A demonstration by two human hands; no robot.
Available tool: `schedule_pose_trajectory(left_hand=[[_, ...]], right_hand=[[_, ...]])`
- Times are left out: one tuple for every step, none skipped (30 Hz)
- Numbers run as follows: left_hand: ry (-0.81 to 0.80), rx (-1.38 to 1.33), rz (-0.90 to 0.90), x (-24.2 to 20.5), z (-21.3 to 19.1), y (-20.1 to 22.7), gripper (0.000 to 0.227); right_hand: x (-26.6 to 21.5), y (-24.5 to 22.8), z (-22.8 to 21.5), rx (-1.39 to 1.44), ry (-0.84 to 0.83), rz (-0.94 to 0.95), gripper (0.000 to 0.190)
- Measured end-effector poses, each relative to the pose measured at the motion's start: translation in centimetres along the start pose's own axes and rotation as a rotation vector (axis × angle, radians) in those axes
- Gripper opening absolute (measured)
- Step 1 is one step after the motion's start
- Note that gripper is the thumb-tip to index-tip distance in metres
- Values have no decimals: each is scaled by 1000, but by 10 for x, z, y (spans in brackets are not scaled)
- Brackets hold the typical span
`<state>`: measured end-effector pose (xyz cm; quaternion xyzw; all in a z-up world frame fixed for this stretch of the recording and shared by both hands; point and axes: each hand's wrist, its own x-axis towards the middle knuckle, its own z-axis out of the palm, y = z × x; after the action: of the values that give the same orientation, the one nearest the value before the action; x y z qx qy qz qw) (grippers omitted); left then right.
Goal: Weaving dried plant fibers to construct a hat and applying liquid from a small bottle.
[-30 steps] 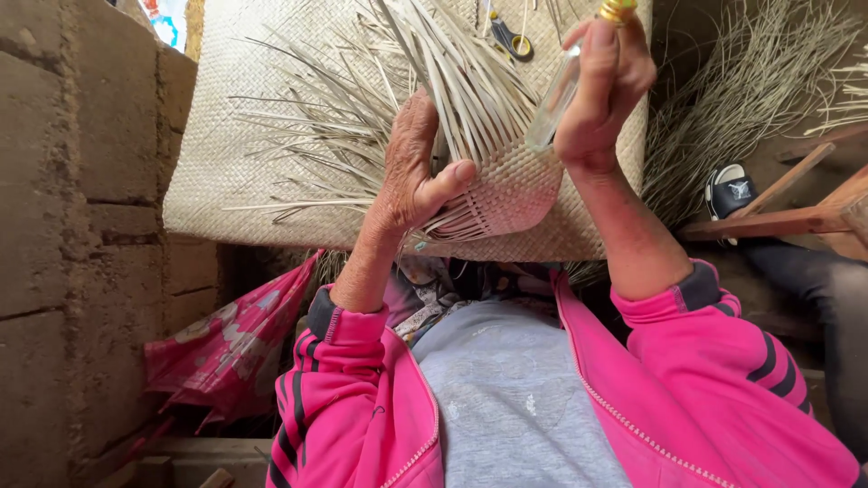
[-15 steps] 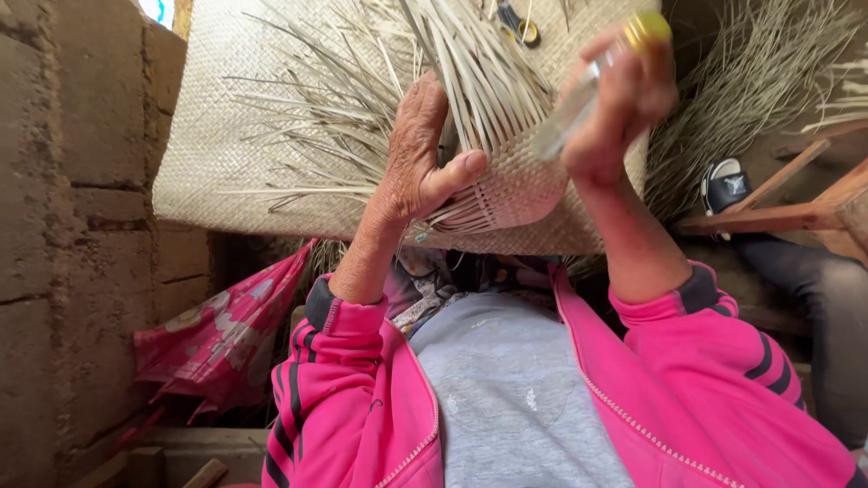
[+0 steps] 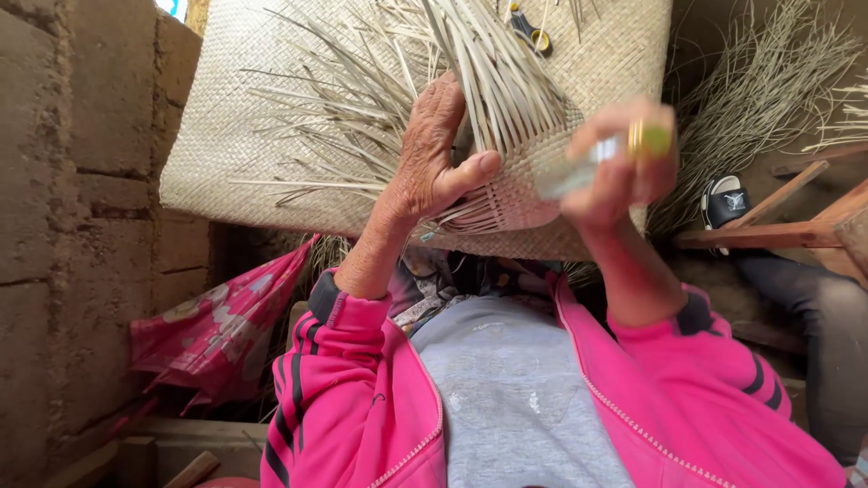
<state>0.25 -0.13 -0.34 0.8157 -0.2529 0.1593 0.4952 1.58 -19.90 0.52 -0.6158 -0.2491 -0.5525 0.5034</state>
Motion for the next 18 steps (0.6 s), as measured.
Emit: schedule_pose_trajectory(left_hand=[[6, 1, 0, -1, 0, 1, 80], [22, 8, 11, 3, -1, 2, 79], [33, 16, 17, 5, -2, 2, 79], [19, 11, 8, 5, -2, 3, 79], [6, 6, -1, 4, -1, 3, 79], [5, 3, -8, 2, 0, 1, 79], [7, -3, -2, 0, 1, -1, 79], [16, -4, 4, 0, 1, -3, 79], [24, -4, -1, 2, 0, -4, 79], [26, -5, 11, 2, 0, -4, 79], [29, -7, 24, 2, 0, -5, 78], [33, -6, 25, 1, 0, -7, 78], [21, -9, 28, 1, 0, -7, 79], [4, -12, 32, 1, 1, -9, 79], [3, -10, 33, 1, 0, -8, 79], [7, -13, 21, 1, 0, -7, 78], [10, -15, 9, 0, 0, -5, 78], [18, -7, 16, 0, 0, -5, 78]], right_hand=[[9, 1, 11, 77, -37, 189, 38], [21, 5, 25, 162, -73, 365, 35], [28, 4, 30, 174, -74, 355, 35], [33, 1, 32, 108, -92, 286, 37], [36, -1, 35, 42, -110, 216, 40], [10, 19, 14, 40, -114, 221, 40], [-16, 40, -7, -145, 8, -200, 22], [-40, 61, -25, -318, 125, -629, 35], [-38, 35, -27, -310, 120, -628, 35], [-37, 10, -30, -36, 13, -353, 22], [-35, -16, -34, 234, -105, -75, 35], [-32, -14, -29, 237, -107, -78, 35], [-28, -13, -24, 228, -90, -106, 39], [-25, -13, -19, 217, -69, -132, 45], [-15, -9, -8, 217, -68, -133, 45], [-6, -6, 3, 161, -85, -41, 40], [4, -4, 14, 106, -102, 52, 37], [11, -8, 22, 115, -99, 43, 37]])
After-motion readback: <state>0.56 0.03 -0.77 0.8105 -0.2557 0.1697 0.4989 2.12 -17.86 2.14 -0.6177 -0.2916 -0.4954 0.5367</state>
